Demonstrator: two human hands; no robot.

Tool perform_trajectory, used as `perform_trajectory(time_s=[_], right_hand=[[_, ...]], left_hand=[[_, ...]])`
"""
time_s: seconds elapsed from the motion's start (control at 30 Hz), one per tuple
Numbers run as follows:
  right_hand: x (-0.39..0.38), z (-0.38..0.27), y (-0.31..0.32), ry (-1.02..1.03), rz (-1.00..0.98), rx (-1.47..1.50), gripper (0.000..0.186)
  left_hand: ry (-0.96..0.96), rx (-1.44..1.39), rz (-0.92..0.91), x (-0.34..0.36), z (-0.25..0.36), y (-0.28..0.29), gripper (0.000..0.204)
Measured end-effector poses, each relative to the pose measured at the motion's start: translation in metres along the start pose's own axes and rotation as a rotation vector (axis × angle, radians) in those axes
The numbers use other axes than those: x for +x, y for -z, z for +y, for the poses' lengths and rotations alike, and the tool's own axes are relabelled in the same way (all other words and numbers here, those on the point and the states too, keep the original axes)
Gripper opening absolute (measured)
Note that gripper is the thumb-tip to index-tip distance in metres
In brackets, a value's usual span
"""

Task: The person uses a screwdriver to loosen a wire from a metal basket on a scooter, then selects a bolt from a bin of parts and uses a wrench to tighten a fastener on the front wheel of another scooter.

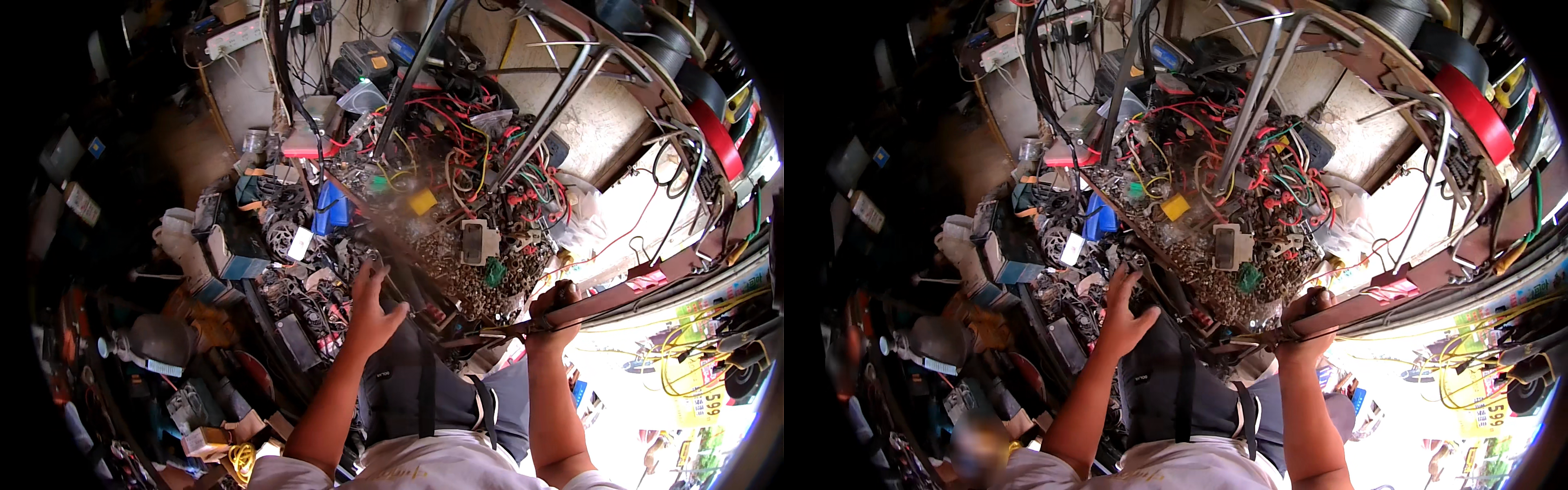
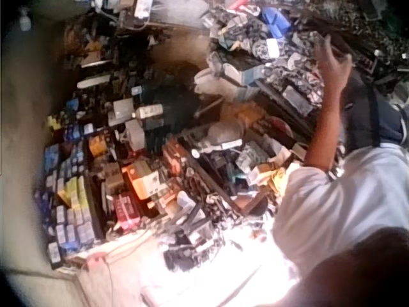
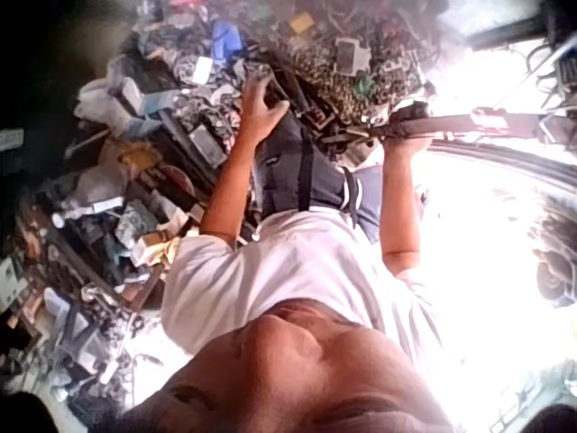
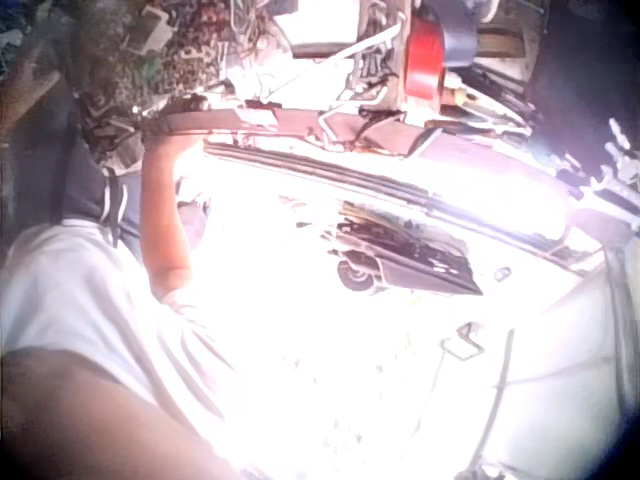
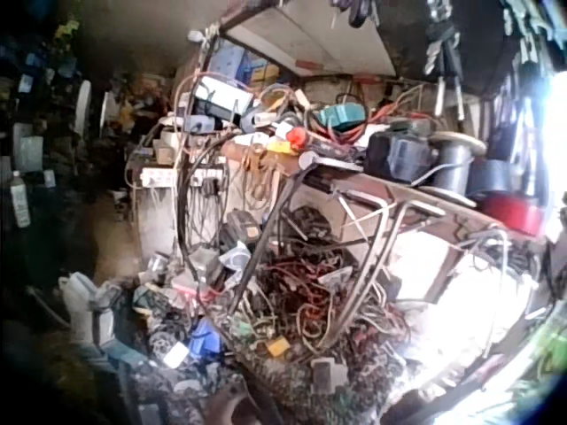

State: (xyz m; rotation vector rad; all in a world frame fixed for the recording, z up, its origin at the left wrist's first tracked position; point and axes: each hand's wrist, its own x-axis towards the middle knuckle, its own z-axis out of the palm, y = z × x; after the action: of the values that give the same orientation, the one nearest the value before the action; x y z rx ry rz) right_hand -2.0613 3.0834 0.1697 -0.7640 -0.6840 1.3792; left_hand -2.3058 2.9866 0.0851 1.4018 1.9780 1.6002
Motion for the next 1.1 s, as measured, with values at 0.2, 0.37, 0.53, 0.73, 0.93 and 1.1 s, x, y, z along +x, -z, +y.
perform_trajectory(time_s=[0.2, 0.37, 0.53, 0.73, 0.93, 1.1], right_hand=[[0.008, 0.02, 0.026, 0.277, -0.06, -0.429, 0.005], [-0.01, 0.001, 0.0, -0.042, -0.037, -0.11, 0.025], [0.002, -0.009, 0.007, -0.139, -0.247, -0.087, 0.025], [0.032, -0.048, 0.055, -0.206, -0.44, -0.493, 0.014], [0.017, -0.125, 0.121, -0.421, -0.649, -0.687, 0.013], [-0.059, -0.191, 0.112, -0.81, -0.948, -0.518, 0.012]], left_hand=[[0.229, -0.207, -0.042, -0.015, 0.023, -0.005, 0.023], [0.517, -0.275, 0.029, -0.04, 0.101, -0.008, 0.022], [0.578, 0.071, 0.145, -0.076, 0.203, -0.003, 0.031], [0.225, 0.252, 0.181, -0.124, 0.299, 0.009, 0.025], [0.602, -0.021, -0.021, -0.18, 0.359, -0.012, 0.041], [0.79, -0.283, 0.194, -0.226, 0.379, -0.072, 0.029]])
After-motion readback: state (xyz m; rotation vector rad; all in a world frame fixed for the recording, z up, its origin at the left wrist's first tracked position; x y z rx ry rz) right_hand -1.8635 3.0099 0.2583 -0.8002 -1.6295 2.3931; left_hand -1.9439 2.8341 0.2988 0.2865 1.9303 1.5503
